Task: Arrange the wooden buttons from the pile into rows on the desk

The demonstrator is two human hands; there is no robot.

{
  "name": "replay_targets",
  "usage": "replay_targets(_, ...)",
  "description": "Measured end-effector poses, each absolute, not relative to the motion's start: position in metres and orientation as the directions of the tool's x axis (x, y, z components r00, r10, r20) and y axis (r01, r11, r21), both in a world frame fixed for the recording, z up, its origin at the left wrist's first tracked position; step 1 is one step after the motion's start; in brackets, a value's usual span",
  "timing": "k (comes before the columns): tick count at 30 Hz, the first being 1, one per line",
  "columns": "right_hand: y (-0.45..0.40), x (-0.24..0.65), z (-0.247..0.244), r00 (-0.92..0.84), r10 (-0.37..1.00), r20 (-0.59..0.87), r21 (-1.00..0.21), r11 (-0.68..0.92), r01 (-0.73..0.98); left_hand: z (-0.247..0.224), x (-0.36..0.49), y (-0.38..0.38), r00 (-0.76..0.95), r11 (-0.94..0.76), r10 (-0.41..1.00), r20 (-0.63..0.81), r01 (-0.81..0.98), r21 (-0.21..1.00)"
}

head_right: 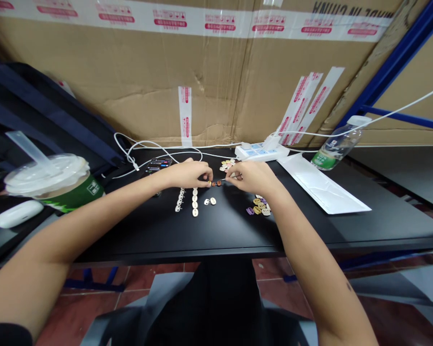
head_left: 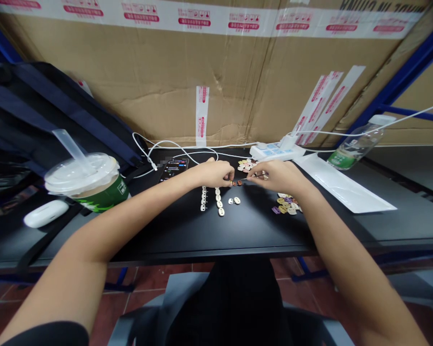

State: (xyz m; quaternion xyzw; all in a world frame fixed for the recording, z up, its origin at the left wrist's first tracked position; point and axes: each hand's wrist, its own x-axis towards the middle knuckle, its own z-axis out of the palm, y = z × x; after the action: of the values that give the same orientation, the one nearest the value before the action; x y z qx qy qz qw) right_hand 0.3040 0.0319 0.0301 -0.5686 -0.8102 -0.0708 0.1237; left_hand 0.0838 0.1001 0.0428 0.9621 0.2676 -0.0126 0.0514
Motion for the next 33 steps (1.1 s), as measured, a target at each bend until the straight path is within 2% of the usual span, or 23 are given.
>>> replay_targets(6,0.0320,0.3036,0.0305,-0.324,0.911,0.254,-0.027,0.342,0.939,0.0435,0.0840,0.0976,0.880,-0.875,0.475,-0.009,0.474,0.102)
replay_targets(33,0.0344,0.3059,0.0277,-0.367,0.890,0.272,-0.028,0.388,0.921,0.0524,0.0844,0.0906,0.874,-0.867,0.481,-0.074,0.486,0.108)
